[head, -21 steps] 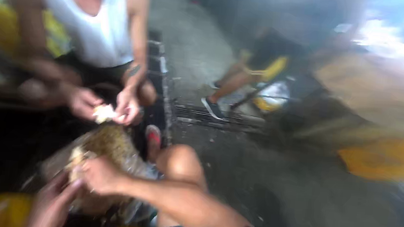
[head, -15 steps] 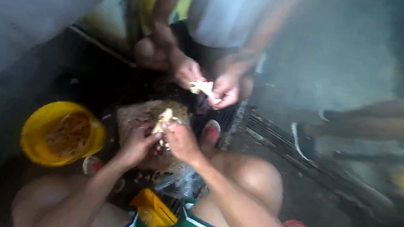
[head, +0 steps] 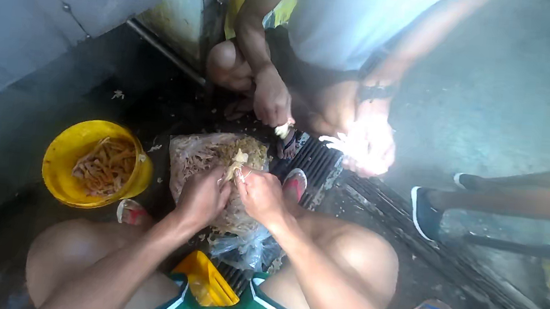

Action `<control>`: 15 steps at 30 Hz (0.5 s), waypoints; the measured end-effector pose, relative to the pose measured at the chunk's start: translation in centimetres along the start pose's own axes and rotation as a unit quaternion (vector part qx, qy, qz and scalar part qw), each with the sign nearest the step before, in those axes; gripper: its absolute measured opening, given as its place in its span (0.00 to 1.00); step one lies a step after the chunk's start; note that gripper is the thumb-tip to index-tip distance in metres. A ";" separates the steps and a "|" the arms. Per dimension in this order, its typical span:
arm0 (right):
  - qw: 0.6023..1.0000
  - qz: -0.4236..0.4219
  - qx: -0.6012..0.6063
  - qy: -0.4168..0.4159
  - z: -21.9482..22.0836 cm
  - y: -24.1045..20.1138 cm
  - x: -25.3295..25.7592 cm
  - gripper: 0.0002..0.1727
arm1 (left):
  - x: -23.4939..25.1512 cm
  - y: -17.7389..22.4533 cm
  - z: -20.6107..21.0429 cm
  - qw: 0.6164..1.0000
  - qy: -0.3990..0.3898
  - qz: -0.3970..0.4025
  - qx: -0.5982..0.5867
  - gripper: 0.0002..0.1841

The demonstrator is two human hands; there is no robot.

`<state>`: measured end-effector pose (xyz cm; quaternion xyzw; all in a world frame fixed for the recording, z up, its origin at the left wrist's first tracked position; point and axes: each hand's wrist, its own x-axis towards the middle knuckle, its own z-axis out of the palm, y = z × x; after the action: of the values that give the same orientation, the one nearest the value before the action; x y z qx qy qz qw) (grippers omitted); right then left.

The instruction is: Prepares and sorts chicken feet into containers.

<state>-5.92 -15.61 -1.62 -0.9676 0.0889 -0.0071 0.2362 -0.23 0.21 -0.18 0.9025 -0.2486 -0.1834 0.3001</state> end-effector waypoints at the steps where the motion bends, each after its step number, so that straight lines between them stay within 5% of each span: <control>1: 1.000 -0.021 0.003 0.021 0.4 0.2 -0.1 0.23 | 0.0 0.0 0.0 1.000 0.005 0.015 0.024 0.15; 7: 0.966 -0.218 0.023 0.140 2.0 1.5 0.1 0.19 | 0.6 -0.3 -1.5 0.994 -0.056 -0.055 -0.073 0.13; 12: 0.946 -0.270 0.043 0.172 2.5 1.0 0.1 0.20 | 0.5 -0.9 -1.9 0.991 -0.057 -0.058 -0.102 0.13; 15: 0.942 -0.270 0.064 0.190 2.0 0.5 0.0 0.21 | 0.6 -1.5 -2.3 0.964 -0.073 -0.071 -0.246 0.09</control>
<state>-5.89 -15.16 -3.67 -0.9185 -0.1334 -0.2605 0.2657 1.88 1.93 0.52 0.8005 -0.1522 -0.3250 0.4800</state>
